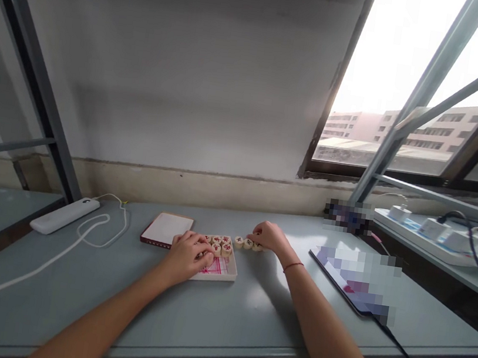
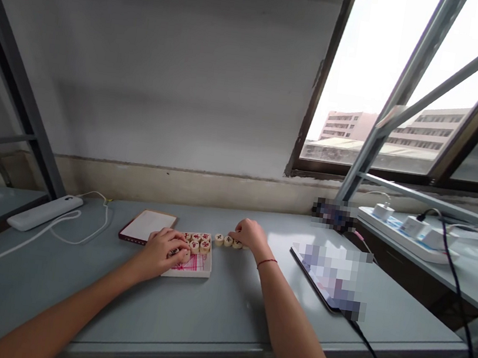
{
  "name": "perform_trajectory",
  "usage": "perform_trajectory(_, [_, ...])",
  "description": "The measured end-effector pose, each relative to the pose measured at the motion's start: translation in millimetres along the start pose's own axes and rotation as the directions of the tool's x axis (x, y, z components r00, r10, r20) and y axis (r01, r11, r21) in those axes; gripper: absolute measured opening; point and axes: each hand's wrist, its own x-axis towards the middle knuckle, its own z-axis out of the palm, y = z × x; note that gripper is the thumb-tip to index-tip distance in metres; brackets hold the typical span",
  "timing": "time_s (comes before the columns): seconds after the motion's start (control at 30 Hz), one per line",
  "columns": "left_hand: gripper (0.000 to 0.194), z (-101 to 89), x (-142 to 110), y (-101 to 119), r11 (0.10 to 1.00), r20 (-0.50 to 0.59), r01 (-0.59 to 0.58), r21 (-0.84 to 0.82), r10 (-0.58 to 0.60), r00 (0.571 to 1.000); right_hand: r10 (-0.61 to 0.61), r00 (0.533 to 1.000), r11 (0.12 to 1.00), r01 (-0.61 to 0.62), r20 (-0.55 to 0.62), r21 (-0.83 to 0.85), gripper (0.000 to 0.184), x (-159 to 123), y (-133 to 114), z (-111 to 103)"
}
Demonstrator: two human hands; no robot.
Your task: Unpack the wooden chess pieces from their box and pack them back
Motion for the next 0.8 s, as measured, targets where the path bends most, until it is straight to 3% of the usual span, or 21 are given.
perform_trajectory(0.27, [0.024, -1.8, -1.9, 6.0, 0.981, 0.002, -0.193, -0.016, 0.193, 0.981, -0.027, 0.999, 0.998, 0.025, -0.024, -0.057, 0.019, -3.1, -6.1, -1.9])
perform_trajectory(0.43, [0.026, 6.5, -6.2, 17.1, 0.941, 0.09, -0.332, 0.056, 0.327, 0.941, -0.018, 0.995, 1.0, 0.015, -0.097, -0.025, 0.023, -3.5, -7.4, -5.9])
perform_trajectory(0.63, [0.027, 15.5, -5.7, 18.3, 0.923, 0.1, -0.348, 0.163, 0.335, 0.937, -0.017, 0.974, 0.974, 0.068, -0.225, 0.218, 0.03, -12.3, -18.6, -18.0])
perform_trajectory(0.8, [0.025, 13.7, -6.1, 15.3, 0.969, 0.019, -0.237, 0.073, 0.237, 0.971, -0.063, 0.984, 0.84, 0.141, -0.164, 0.524, 0.03, -26.6, -40.0, -18.8])
